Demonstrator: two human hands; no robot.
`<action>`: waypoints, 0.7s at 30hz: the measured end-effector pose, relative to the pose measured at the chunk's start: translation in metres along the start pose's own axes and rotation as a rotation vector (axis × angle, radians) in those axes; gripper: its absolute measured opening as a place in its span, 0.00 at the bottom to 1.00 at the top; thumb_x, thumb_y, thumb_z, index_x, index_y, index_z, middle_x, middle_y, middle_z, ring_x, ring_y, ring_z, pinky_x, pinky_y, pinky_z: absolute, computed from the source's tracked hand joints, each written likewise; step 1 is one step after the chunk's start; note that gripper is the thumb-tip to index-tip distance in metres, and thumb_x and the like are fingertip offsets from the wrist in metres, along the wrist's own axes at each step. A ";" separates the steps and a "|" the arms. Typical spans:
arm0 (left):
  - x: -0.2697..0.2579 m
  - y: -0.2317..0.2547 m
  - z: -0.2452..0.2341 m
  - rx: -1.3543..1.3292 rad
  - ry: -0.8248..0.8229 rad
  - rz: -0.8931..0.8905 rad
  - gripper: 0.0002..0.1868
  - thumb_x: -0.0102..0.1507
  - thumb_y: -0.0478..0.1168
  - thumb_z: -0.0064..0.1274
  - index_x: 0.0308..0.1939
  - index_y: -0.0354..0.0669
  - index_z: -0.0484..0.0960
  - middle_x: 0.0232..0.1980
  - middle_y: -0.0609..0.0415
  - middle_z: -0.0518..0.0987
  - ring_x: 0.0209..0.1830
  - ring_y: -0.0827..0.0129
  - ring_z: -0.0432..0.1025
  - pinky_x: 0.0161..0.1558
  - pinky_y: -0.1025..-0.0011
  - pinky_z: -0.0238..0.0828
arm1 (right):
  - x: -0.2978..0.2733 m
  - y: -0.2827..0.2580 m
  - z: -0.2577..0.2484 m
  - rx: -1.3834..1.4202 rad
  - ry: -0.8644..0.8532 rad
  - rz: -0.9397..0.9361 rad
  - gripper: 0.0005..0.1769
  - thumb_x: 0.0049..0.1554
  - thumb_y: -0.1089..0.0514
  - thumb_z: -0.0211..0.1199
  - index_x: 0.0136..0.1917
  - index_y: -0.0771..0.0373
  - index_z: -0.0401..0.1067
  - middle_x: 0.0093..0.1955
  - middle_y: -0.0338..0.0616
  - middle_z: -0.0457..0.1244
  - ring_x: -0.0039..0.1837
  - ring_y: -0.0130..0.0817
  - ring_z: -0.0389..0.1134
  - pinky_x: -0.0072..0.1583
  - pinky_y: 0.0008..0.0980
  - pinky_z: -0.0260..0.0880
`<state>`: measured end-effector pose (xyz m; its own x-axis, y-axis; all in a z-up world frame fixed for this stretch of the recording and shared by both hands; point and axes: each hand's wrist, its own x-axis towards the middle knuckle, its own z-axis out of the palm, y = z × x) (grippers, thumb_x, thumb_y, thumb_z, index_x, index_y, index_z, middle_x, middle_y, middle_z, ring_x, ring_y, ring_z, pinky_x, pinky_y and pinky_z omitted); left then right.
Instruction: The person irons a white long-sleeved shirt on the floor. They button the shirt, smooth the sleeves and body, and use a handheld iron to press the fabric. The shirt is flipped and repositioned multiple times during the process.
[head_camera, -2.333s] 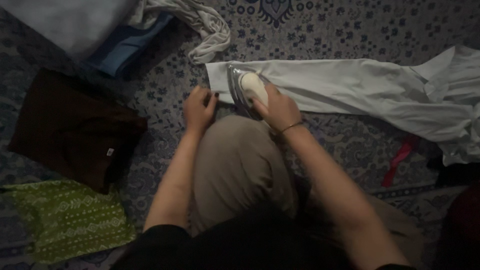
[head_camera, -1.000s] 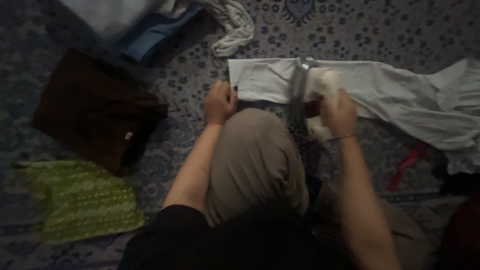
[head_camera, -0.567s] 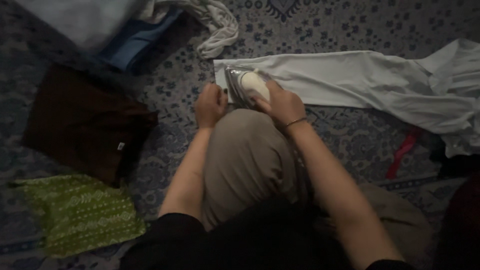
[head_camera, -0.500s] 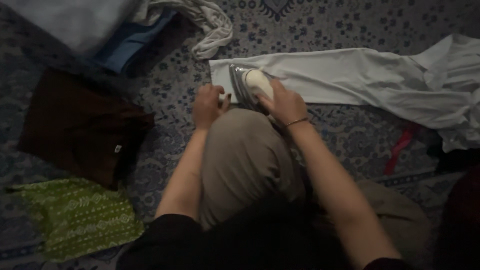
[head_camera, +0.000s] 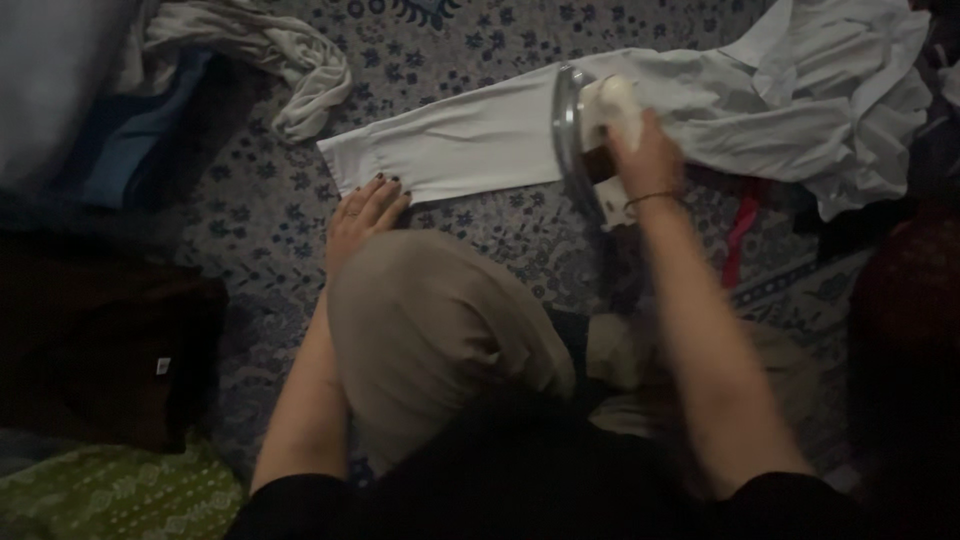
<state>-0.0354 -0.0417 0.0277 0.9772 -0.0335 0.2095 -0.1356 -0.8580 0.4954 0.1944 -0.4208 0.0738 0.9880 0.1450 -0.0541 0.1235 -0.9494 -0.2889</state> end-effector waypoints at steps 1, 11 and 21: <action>0.001 0.000 -0.001 -0.002 0.001 -0.002 0.25 0.66 0.53 0.50 0.64 0.49 0.80 0.72 0.56 0.74 0.77 0.63 0.63 0.74 0.56 0.56 | 0.007 0.018 0.000 -0.048 0.016 0.041 0.29 0.64 0.36 0.63 0.59 0.64 0.69 0.49 0.67 0.68 0.52 0.69 0.68 0.51 0.61 0.67; 0.006 0.004 -0.003 -0.038 0.038 0.009 0.22 0.67 0.51 0.49 0.59 0.44 0.82 0.70 0.55 0.75 0.77 0.63 0.64 0.72 0.57 0.58 | 0.025 0.165 -0.004 -0.038 0.227 0.285 0.29 0.61 0.37 0.66 0.58 0.65 0.74 0.50 0.67 0.68 0.53 0.69 0.68 0.51 0.59 0.67; 0.019 -0.018 0.006 0.062 -0.025 0.083 0.12 0.64 0.40 0.54 0.51 0.46 0.82 0.57 0.53 0.82 0.63 0.58 0.74 0.56 0.56 0.69 | -0.079 0.185 0.006 0.720 0.208 0.695 0.10 0.62 0.52 0.64 0.53 0.56 0.69 0.31 0.41 0.60 0.27 0.30 0.61 0.28 0.34 0.58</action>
<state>-0.0130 -0.0298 0.0180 0.9670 -0.1178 0.2258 -0.2064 -0.8820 0.4236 0.1391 -0.6063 0.0193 0.8246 -0.4907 -0.2816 -0.5009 -0.4020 -0.7665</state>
